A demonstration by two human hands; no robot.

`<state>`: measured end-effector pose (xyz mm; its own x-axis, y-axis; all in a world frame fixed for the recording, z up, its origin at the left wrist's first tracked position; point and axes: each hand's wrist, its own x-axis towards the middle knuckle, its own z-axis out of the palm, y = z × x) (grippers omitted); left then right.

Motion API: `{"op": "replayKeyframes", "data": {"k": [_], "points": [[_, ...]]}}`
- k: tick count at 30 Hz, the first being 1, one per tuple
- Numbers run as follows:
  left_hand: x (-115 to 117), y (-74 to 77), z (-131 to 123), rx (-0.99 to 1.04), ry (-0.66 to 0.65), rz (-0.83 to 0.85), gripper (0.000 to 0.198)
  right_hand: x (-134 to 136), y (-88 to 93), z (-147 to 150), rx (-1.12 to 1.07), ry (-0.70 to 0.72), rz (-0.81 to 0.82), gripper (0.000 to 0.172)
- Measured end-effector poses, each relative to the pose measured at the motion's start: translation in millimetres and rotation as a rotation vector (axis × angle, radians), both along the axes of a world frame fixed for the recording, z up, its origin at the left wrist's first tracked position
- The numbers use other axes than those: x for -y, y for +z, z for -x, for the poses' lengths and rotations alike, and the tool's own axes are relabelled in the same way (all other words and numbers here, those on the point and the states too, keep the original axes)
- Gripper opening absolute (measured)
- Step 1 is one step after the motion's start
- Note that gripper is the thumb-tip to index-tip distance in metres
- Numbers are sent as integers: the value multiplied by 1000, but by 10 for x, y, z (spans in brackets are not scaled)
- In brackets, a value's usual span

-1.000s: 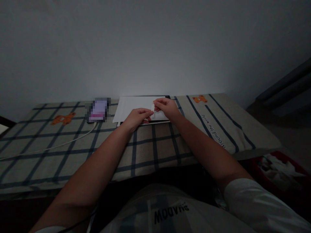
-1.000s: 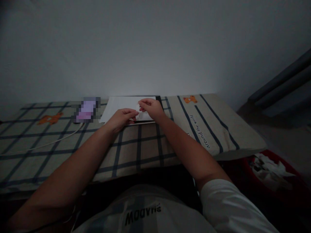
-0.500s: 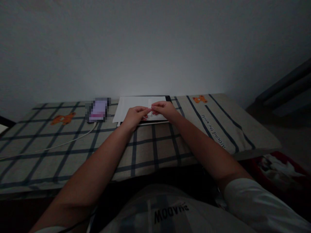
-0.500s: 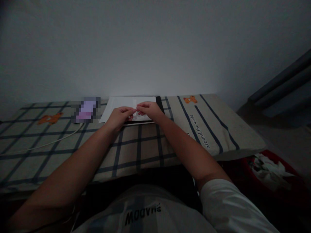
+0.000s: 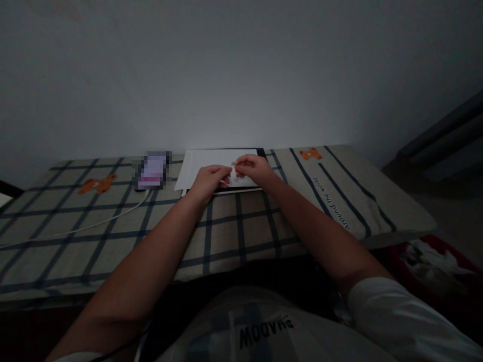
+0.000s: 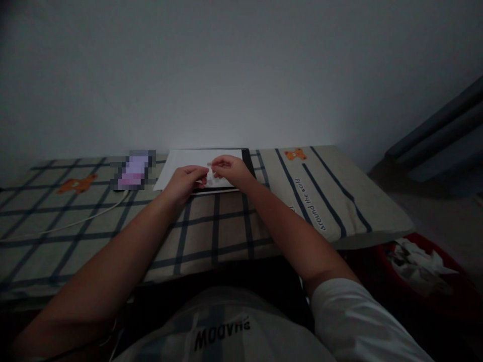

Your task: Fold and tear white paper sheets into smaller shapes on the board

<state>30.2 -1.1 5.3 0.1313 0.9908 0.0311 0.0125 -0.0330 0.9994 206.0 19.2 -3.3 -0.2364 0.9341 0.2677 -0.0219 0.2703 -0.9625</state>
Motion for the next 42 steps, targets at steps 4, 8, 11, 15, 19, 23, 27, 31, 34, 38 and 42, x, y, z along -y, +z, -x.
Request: {"op": "replayKeyframes", "data": {"k": [4, 8, 11, 15, 19, 23, 27, 31, 34, 38, 42], "points": [[8, 20, 3, 60, -45, 49, 25, 13, 0, -9, 17, 32, -83, 22], [5, 51, 8, 125, -86, 106, 27, 35, 19, -19, 65, 15, -146, 18], [-4, 53, 8, 145, -102, 126, 32, 54, 43, -28, 109, -4, -163, 14], [-15, 18, 1, 95, -70, 101, 28, 73, 61, -31, 118, -11, -162, 10], [-22, -9, 2, 82, -55, 67, 25, 84, 63, -13, 61, -2, -107, 12], [-23, 7, 10, 65, -12, 45, 24, 85, 70, -7, -7, -12, -20, 24], [-18, 38, 22, 86, 33, 7, 26, 78, 67, -23, -33, 45, 63, 31], [-27, 76, 35, 152, 90, 27, 24, 79, 56, -27, -28, 95, 108, 28], [-40, 101, 38, 207, 115, 80, 25, 81, 47, -24, -3, 111, 105, 28], [-30, 115, 23, 236, 78, 123, 27, 59, 20, -19, 13, 97, 85, 28], [-9, 116, 8, 236, 46, 115, 27, 34, -4, -14, 12, 76, 82, 26]]}}
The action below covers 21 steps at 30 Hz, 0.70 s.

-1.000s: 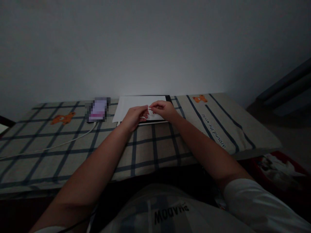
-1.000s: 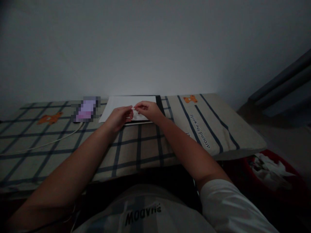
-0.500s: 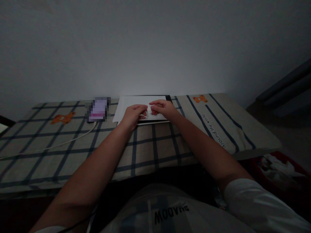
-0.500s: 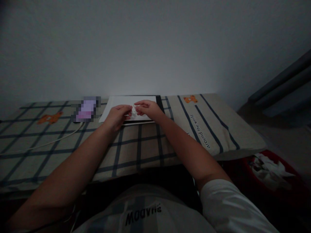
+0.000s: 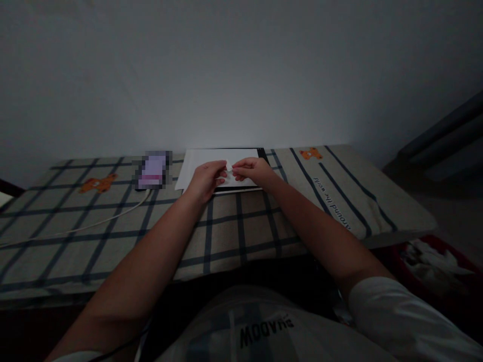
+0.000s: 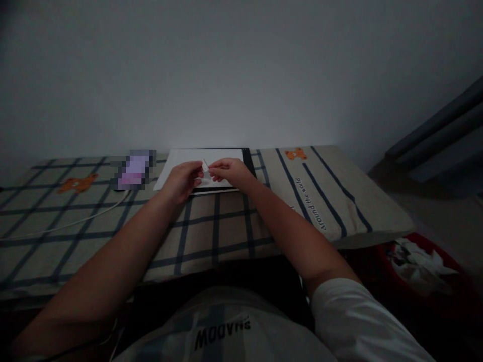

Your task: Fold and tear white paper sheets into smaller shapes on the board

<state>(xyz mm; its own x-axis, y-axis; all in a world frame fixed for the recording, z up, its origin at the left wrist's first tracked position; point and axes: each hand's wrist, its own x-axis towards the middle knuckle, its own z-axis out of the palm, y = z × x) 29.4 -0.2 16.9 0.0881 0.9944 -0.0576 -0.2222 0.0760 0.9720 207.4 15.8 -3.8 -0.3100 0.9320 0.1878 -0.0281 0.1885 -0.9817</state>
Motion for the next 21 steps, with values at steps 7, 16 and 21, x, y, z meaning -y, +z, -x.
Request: {"op": "replayKeyframes", "data": {"k": [7, 16, 21], "points": [[4, -31, -5, -57, 18, -44, 26, 7, -8, 10, 3, -7, 8, 19], [-24, -81, 2, -114, 72, -142, 35, 61, 31, 22, -32, 36, 76, 17], [-43, -129, -7, -170, 118, -211, 37, 71, 43, 26, -10, 32, 69, 21]]}}
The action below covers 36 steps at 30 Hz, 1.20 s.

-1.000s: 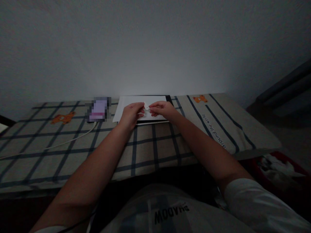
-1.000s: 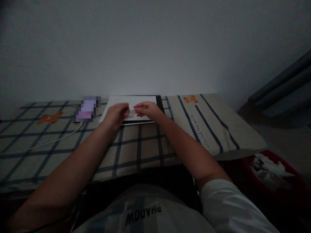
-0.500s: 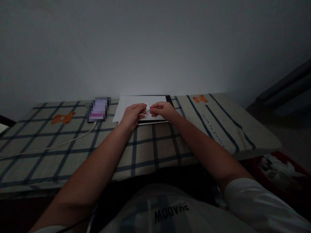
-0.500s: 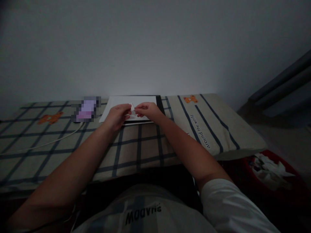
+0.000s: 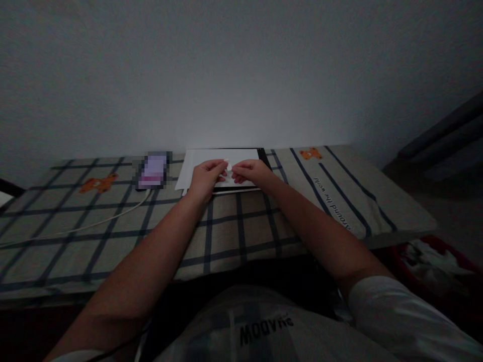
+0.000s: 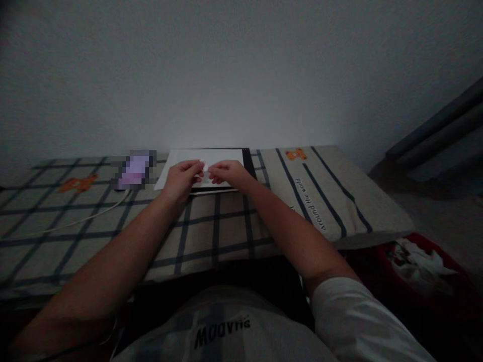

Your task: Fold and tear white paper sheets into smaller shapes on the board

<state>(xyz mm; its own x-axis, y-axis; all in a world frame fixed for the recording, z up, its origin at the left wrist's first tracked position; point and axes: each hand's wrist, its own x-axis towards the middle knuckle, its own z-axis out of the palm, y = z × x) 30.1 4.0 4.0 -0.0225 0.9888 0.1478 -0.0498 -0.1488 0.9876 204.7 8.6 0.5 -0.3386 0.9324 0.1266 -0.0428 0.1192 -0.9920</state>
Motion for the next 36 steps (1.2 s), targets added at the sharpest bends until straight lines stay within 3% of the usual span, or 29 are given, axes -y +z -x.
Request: {"op": "replayKeyframes", "data": {"k": [18, 24, 36], "points": [[6, 20, 22, -39, -9, 35, 26, -52, -41, -14, 168, -39, -106, 8], [13, 18, 50, -86, -91, 78, 28, -80, -102, -28, 216, -39, -132, 8], [-7, 5, 36, -176, -29, -170, 32, -34, 18, -25, 161, -87, -105, 10]]}}
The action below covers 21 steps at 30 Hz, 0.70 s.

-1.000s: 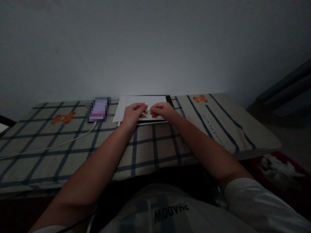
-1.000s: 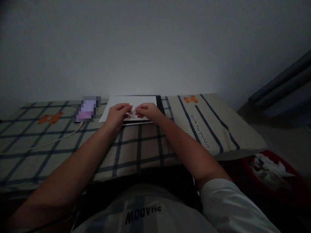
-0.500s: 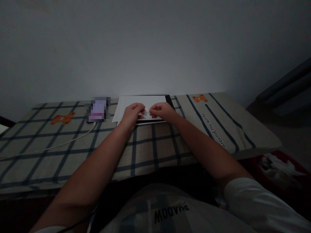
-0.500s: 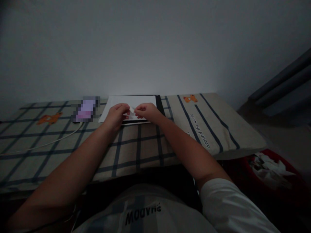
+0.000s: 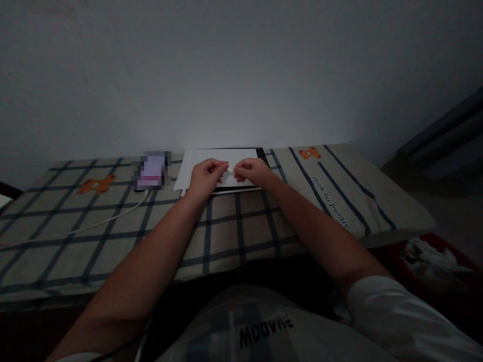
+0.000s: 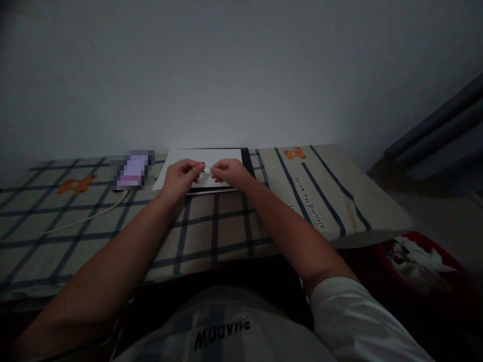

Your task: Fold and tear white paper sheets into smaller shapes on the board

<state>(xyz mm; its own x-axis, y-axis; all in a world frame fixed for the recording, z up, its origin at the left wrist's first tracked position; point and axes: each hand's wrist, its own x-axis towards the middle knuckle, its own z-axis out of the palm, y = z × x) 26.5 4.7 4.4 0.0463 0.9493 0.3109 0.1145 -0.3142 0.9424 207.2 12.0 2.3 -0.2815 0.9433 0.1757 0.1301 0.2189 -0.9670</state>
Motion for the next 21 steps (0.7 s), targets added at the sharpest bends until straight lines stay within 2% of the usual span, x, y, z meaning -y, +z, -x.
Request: {"op": "replayKeyframes", "data": {"k": [7, 12, 14, 17, 21], "points": [[13, -47, -25, 6, 4, -32, 32, -19, -4, -18, 13, -6, -56, 16], [-27, -83, -9, -6, -74, 70, 37, -80, 3, -77, 77, -85, -64, 12], [-48, -103, 10, -59, -68, 70, 41, -143, 8, -162, 76, -162, -46, 10], [-66, -131, 49, -314, -31, -108, 40, -297, -9, -410, 8, -397, -37, 11], [-60, -143, 84, -676, -159, -372, 33, -525, -131, -831, -2, -696, 34, 14]]}}
